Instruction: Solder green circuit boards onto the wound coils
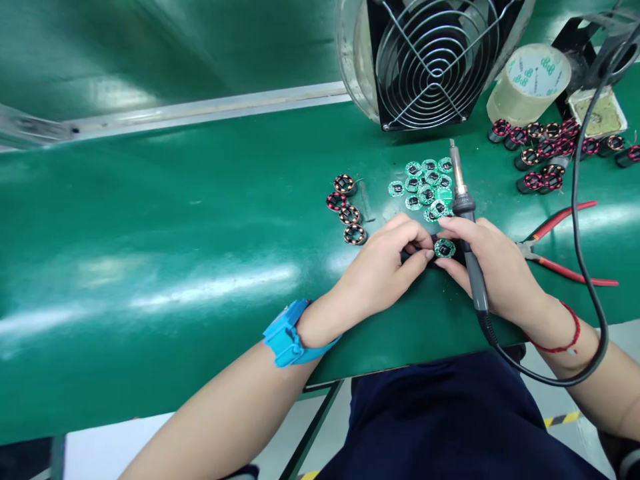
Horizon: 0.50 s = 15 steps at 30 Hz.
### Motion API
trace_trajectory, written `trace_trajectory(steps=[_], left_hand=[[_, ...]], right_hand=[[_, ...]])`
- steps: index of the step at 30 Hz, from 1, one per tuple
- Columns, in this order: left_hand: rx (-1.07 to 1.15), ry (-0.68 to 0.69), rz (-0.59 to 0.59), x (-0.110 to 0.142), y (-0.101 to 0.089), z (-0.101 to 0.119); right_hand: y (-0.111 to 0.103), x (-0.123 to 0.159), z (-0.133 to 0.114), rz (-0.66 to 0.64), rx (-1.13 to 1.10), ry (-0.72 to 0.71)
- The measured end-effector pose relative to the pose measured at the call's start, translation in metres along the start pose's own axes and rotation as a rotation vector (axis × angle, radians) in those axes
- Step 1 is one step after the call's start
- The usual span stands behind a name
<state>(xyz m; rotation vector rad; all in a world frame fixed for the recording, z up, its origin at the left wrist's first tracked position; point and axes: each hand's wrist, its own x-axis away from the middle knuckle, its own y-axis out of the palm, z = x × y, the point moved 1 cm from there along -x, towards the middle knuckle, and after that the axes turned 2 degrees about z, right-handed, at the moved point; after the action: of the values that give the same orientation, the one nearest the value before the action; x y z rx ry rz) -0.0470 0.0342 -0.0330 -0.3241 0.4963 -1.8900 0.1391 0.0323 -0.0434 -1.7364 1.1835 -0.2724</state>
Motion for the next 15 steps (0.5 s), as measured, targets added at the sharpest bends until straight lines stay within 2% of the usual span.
trace_trajectory(steps=[9, 15], left_hand=[[0.047, 0.002, 0.040, -0.001, 0.006, 0.002], [0.085, -0.008, 0.030, -0.001, 0.007, 0.002]], right_hand=[[-0.009, -0.001, -0.004, -0.041, -0.060, 0.001], [-0.010, 0.005, 0.000, -0.047, 0.023, -0.190]])
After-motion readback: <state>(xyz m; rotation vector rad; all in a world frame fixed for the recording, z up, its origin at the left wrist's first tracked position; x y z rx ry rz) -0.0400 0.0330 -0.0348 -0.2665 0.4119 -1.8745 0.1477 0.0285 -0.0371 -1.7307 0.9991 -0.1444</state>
